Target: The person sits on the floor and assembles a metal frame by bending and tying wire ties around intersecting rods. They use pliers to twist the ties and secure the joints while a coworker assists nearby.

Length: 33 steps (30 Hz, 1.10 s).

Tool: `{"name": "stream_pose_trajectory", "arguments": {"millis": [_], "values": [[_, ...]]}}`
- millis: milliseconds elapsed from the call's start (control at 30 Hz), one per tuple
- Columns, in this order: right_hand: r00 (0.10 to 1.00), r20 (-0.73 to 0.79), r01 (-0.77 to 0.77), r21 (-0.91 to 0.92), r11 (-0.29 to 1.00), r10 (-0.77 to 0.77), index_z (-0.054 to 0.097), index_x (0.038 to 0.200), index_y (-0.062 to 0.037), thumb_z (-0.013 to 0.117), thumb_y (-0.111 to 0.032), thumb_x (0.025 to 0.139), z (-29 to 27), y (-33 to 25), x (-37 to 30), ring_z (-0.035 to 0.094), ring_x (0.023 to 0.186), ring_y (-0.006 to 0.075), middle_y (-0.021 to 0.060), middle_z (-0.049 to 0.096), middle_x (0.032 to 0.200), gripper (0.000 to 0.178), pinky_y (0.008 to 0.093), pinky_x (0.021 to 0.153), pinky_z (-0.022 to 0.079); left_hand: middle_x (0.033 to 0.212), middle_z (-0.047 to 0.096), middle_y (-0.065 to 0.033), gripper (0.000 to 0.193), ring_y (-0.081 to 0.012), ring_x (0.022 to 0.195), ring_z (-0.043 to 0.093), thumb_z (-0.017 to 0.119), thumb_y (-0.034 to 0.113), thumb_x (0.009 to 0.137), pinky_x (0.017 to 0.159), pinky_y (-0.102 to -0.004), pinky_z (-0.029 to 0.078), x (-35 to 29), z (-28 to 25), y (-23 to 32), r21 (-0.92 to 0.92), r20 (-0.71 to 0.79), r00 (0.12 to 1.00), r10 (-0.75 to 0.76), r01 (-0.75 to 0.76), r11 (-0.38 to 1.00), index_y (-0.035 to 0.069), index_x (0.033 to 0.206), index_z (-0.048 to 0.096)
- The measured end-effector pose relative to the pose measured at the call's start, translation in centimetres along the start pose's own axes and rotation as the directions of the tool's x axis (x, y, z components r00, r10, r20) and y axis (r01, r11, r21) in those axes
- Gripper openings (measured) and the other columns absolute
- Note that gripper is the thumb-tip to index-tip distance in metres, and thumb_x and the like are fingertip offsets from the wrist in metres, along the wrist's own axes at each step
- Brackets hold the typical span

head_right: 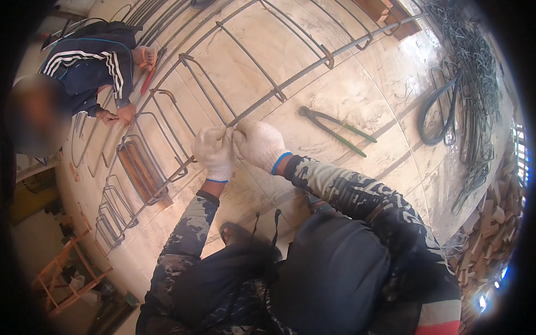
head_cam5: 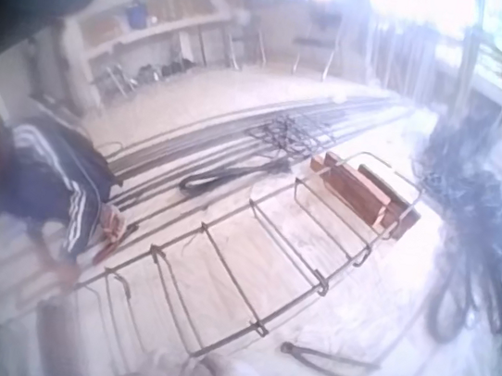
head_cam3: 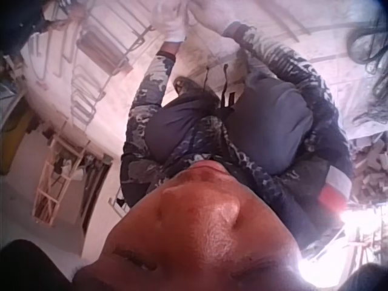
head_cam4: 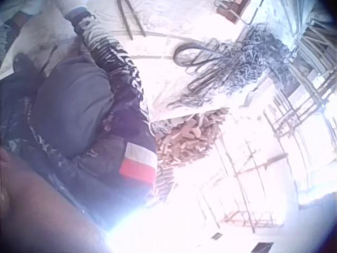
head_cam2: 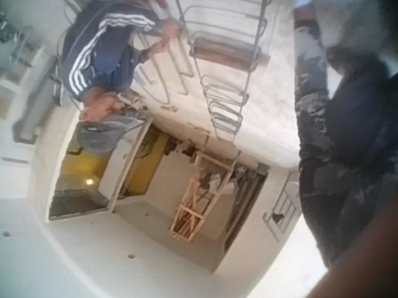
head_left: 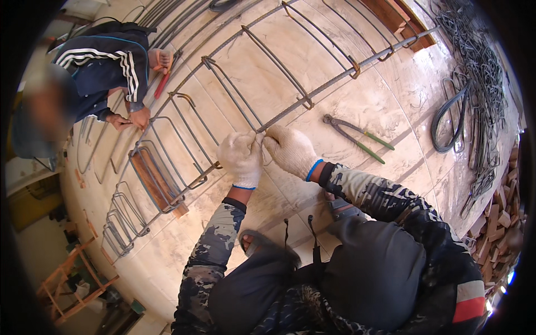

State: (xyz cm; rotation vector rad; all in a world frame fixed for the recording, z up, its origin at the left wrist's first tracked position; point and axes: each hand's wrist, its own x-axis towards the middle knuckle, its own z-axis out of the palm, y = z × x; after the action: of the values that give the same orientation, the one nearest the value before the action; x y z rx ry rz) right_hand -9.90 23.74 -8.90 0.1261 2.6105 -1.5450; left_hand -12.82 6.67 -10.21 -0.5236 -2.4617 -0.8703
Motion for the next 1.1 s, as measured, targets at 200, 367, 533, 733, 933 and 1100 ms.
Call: {"name": "stream_pose_trajectory", "arguments": {"millis": [200,367,533,733,933,1100], "values": [[0.992,0.124,0.009,0.082,0.997,-0.019,0.080,0.110,-0.0050,0.060,-0.027,0.106,-1.5,0.2,1.0,0.076,0.101,0.0495,0.0273,0.079,0.100,0.030,0.0591,0.089,0.060,0.094,0.078,-0.0063,0.028,-0.0316,0.081,0.075,0.099,0.011,0.079,0.068,-0.0473,0.055,-0.1,-0.2,-0.4,-0.047,-0.052,0.997,0.053,-0.055,0.997,0.015,0.097,0.078],[0.984,0.171,0.058,-0.010,0.998,-0.055,0.079,0.112,-0.0029,0.059,-0.025,0.105,-2.7,-0.3,1.6,0.076,0.103,0.0504,0.0292,0.079,0.104,0.030,0.0585,0.091,0.060,0.097,0.079,-0.0065,0.037,-0.0316,0.078,0.073,0.096,0.003,0.079,0.065,-0.0473,0.053,0.0,-0.5,-0.3,-0.002,-0.018,0.990,0.141,-0.141,0.990,0.015,0.109,0.078],[0.983,0.170,0.042,0.128,0.991,-0.063,0.079,0.113,0.0000,0.063,-0.026,0.105,-2.8,-1.8,1.4,0.075,0.103,0.0505,0.0294,0.078,0.105,0.032,0.0573,0.089,0.060,0.098,0.079,-0.0040,0.041,-0.0299,0.081,0.073,0.094,0.001,0.077,0.066,-0.0460,0.054,-0.3,-0.4,-1.3,-0.033,-0.044,0.987,0.158,-0.159,0.987,0.016,0.111,0.078],[0.966,0.243,0.056,0.123,0.991,-0.085,0.079,0.110,0.0025,0.064,-0.023,0.103,-4.0,-2.3,1.9,0.076,0.099,0.0504,0.0289,0.077,0.106,0.030,0.0567,0.086,0.060,0.095,0.078,-0.0021,0.031,-0.0296,0.079,0.074,0.092,0.003,0.077,0.064,-0.0459,0.055,-0.1,-0.4,-1.1,0.006,-0.054,0.989,0.135,-0.135,0.991,0.016,0.102,0.080],[0.862,0.451,0.320,-0.132,0.938,-0.230,0.081,0.104,0.0049,0.068,-0.025,0.105,-5.2,-4.4,5.7,0.076,0.088,0.0474,0.0292,0.074,0.092,0.033,0.0522,0.081,0.060,0.097,0.079,-0.0032,0.020,-0.0312,0.079,0.075,0.090,0.012,0.081,0.065,-0.0456,0.055,0.1,-1.5,-0.8,-0.048,-0.009,0.996,0.085,-0.085,0.995,0.014,0.099,0.081],[0.651,0.596,0.732,-0.331,0.595,-0.469,0.081,0.091,0.0048,0.073,-0.029,0.100,-4.8,-4.8,8.1,0.078,0.089,0.0465,0.0306,0.076,0.090,0.036,0.0529,0.079,0.062,0.094,0.079,-0.0092,0.016,-0.0363,0.079,0.074,0.087,0.015,0.085,0.069,-0.0490,0.055,1.4,-1.6,0.3,-0.190,0.091,0.995,-0.046,0.063,0.980,0.010,0.097,0.079]]}}
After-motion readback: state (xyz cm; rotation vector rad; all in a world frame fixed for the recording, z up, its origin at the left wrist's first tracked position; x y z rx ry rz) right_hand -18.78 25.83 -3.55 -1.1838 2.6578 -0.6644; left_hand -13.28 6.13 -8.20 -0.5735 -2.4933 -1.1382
